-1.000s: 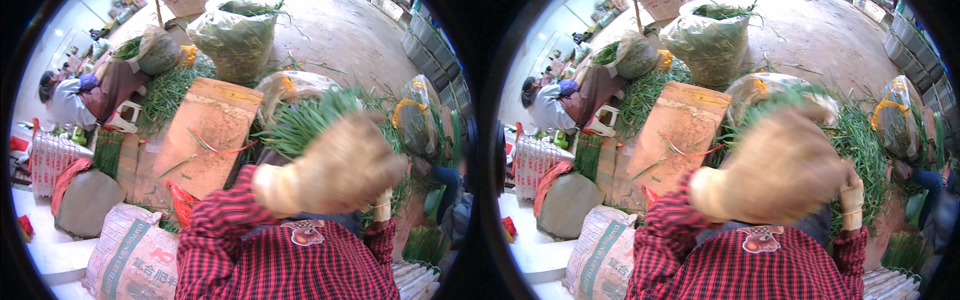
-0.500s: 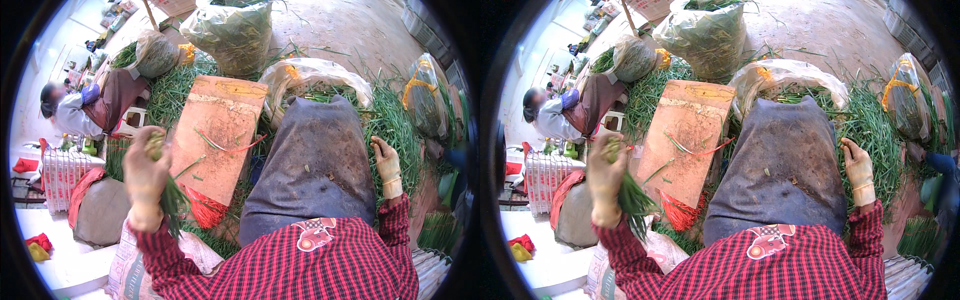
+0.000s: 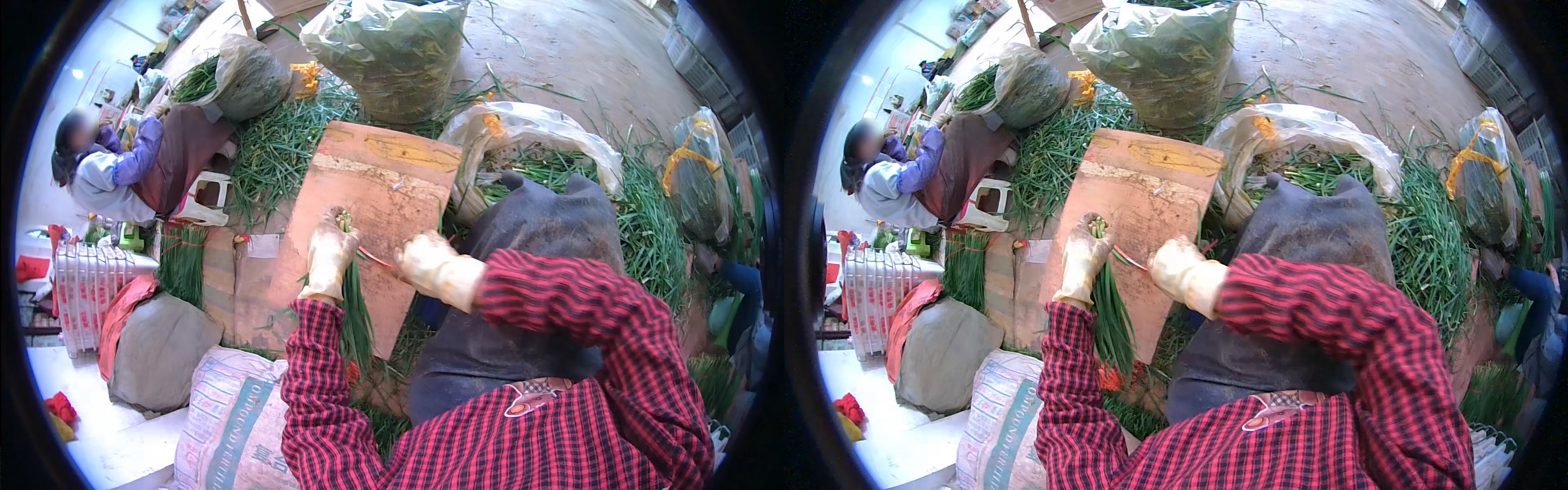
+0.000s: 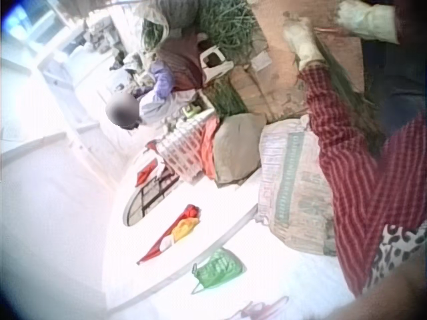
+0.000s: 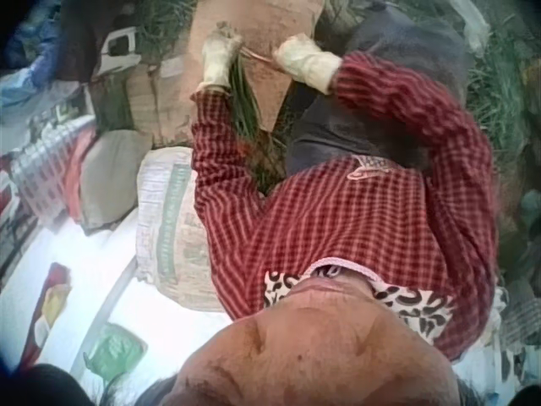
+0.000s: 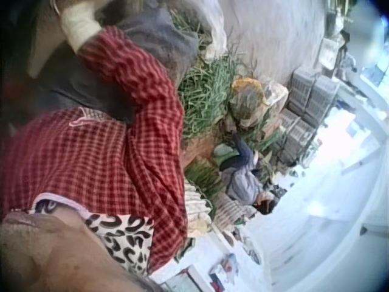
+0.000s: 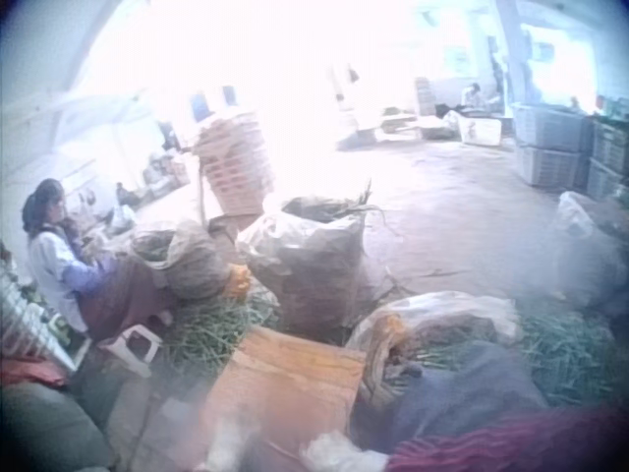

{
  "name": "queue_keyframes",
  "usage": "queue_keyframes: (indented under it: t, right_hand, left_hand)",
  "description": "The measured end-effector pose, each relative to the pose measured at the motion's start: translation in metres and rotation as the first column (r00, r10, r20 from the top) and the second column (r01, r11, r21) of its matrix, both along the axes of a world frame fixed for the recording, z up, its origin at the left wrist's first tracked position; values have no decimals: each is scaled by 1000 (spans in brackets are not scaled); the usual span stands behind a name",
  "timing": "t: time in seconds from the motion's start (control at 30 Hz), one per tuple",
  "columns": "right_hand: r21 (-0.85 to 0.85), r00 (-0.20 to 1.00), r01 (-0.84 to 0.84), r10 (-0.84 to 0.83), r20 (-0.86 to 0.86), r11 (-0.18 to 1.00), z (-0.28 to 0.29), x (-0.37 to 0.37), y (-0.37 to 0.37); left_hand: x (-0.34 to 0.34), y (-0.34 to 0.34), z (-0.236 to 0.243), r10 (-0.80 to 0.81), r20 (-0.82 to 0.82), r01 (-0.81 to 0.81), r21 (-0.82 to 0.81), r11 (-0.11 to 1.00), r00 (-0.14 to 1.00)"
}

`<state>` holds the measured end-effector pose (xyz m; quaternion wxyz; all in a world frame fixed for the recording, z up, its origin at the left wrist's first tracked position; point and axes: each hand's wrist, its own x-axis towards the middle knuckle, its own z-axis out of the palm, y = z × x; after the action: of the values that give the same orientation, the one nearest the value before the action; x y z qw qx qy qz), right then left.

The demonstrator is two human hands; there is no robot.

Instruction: The person sorts and bundles green onions by hand, removing loose leaves and tying a bunch with a red plastic tie.

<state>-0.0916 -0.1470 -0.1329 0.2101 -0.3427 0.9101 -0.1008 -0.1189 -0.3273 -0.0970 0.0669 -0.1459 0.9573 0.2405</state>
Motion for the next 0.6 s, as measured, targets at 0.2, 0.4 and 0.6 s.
queue_keyframes:
  t: [0.2,0.4,0.6]
  right_hand:
    - [204,979,-188,166,119,961,-33,-48,-70]
    - [127,990,-102,88,109,987,-91,-62,-81]
    - [147,985,-169,171,3,975,-75,-47,-81]
  left_hand:
    - [-3,-28,-11,91,-13,-91,43,995,996]
    - [-43,-15,-24,38,3,-38,41,998,999]
    - [-88,3,-58,-121,-162,123,4,992,979]
